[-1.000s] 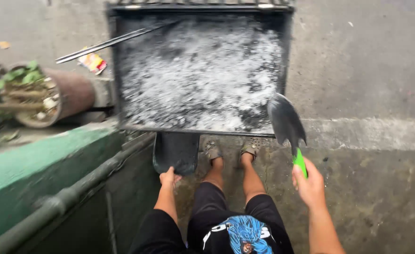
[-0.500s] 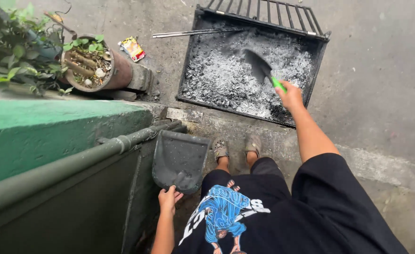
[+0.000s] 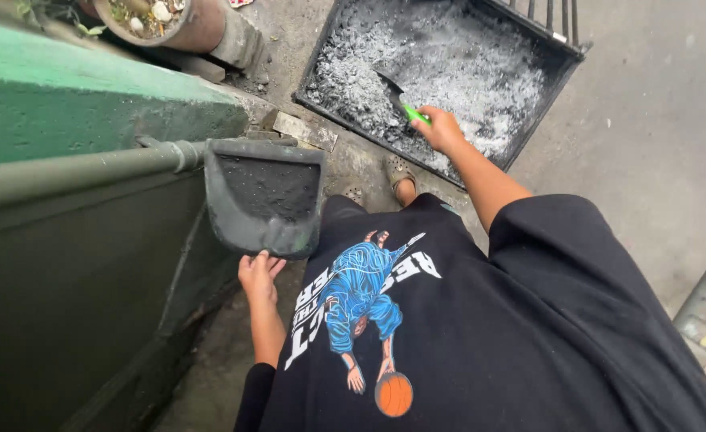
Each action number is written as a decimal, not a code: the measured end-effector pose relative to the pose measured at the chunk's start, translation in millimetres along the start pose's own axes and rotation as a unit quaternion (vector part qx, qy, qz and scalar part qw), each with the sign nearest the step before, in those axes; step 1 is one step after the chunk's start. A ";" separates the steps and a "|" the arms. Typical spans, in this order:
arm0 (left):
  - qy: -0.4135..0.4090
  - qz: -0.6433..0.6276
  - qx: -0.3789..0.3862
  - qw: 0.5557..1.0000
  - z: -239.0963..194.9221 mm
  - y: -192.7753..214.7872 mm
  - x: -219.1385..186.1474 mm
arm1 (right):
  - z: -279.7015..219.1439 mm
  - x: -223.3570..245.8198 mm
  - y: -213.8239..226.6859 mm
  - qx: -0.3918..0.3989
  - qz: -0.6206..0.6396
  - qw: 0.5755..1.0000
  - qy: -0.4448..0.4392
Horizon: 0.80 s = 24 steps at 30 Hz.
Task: Removing ash from a charcoal grill using a hand trowel and a dustpan
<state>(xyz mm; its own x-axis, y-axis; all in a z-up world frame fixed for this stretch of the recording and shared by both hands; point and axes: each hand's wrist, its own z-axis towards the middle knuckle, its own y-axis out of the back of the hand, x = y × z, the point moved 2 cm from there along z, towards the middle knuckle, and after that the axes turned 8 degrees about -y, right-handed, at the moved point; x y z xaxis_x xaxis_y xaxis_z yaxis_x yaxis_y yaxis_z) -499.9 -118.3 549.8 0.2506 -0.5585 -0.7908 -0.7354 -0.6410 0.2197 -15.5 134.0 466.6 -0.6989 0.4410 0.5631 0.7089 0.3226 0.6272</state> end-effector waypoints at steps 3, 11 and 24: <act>-0.009 -0.013 -0.023 1.000 -7.4 -6.6 10.5 | 18.0 3.5 3.6 0.028 -0.007 1.000 0.009; -0.002 0.018 -0.057 0.998 -26.5 -29.3 -13.4 | 64.7 11.8 2.9 0.125 0.051 0.991 0.007; -0.093 0.218 0.009 0.972 -23.6 -108.4 -79.5 | 27.6 -8.6 47.9 0.215 0.326 0.918 -0.070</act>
<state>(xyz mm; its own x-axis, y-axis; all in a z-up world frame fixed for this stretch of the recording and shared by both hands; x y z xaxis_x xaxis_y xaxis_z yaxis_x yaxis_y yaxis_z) -425.3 -16.8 602.3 -0.2037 -0.6692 -0.7147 -0.7570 -0.3553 0.5484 27.1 168.7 476.9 -0.1144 0.7515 0.6497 0.9650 0.2394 -0.1069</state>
